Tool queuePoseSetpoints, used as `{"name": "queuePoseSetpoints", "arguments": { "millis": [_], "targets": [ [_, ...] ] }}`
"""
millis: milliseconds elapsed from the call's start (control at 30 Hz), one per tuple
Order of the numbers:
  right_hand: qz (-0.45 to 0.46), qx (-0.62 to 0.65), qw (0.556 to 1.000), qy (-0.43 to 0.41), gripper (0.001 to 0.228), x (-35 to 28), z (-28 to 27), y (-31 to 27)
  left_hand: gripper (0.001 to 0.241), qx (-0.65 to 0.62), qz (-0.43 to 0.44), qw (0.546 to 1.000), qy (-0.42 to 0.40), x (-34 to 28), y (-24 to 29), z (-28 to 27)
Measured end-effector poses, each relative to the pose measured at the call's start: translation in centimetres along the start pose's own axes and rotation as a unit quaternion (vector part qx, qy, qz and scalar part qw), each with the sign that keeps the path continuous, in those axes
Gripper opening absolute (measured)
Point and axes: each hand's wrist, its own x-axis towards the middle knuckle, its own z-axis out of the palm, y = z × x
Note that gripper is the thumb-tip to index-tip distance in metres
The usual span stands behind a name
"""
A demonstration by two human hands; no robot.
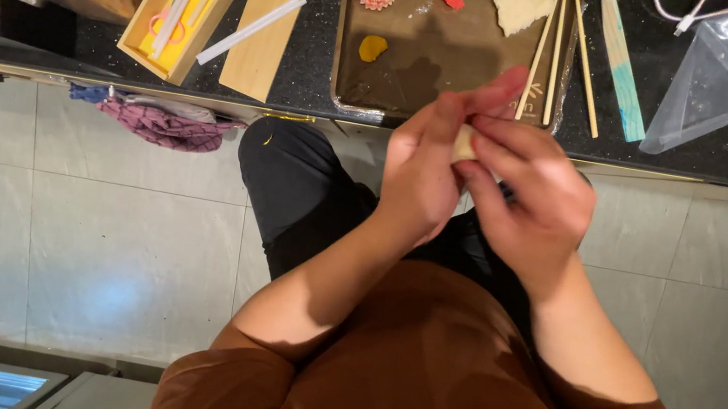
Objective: Shaping and assembling small decorative dough components by hand on a tray.
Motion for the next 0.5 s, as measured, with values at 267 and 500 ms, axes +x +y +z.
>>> {"name": "queuePoseSetpoints", "arguments": {
  "millis": [267, 500],
  "targets": [
    [-0.028, 0.018, 0.999, 0.035, 0.048, -1.2, 2.1, 1.5, 0.045, -0.007, 0.006, 0.973, 0.231, 1.0, -0.8, 1.4],
    [0.0, -0.064, 0.995, -0.072, 0.02, 0.4, 0.2, 0.6, 0.071, -0.074, -0.048, 0.984, 0.155, 1.0, -0.6, -0.7]
  ]
}}
